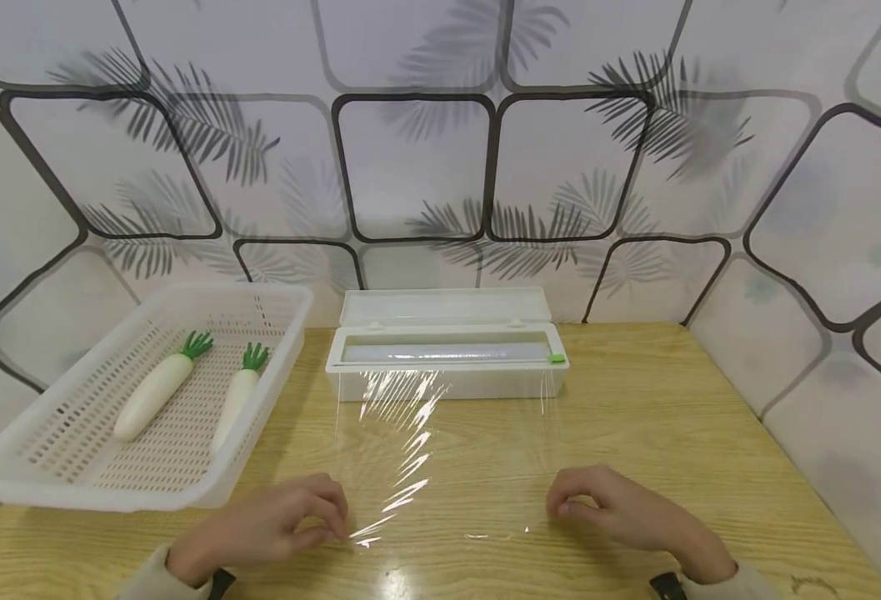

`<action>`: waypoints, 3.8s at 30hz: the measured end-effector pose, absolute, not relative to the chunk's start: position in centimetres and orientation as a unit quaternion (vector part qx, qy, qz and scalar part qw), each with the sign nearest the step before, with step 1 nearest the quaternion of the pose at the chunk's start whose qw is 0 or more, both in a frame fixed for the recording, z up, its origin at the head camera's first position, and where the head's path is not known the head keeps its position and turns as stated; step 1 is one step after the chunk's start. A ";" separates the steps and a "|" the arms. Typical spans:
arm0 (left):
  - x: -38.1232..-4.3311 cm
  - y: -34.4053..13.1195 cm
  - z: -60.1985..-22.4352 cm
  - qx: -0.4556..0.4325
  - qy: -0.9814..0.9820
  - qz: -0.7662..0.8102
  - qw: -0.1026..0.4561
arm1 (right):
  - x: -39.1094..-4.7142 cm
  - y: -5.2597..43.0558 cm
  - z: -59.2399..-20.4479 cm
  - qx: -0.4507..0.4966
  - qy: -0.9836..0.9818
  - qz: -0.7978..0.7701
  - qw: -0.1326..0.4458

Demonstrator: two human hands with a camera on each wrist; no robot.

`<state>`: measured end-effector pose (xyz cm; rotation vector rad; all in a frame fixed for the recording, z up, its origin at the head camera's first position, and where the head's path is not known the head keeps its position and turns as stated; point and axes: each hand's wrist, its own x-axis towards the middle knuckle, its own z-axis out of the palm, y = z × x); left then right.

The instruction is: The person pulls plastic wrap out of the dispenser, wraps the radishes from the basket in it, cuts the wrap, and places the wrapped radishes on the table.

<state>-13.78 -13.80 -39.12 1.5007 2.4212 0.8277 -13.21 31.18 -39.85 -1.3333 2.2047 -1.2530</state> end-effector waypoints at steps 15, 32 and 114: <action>-14.0 -13.3 -40.4 0.488 0.838 0.221 0.101 | -15.7 34.7 -47.7 -0.446 0.817 -0.354 0.091; -13.9 -11.9 -40.6 0.383 0.865 0.287 0.149 | -13.0 30.2 -41.9 -0.431 0.850 -0.301 0.031; -14.3 -16.2 -30.5 0.408 0.883 0.226 0.052 | -10.7 30.5 -42.3 -0.249 0.951 -0.181 0.031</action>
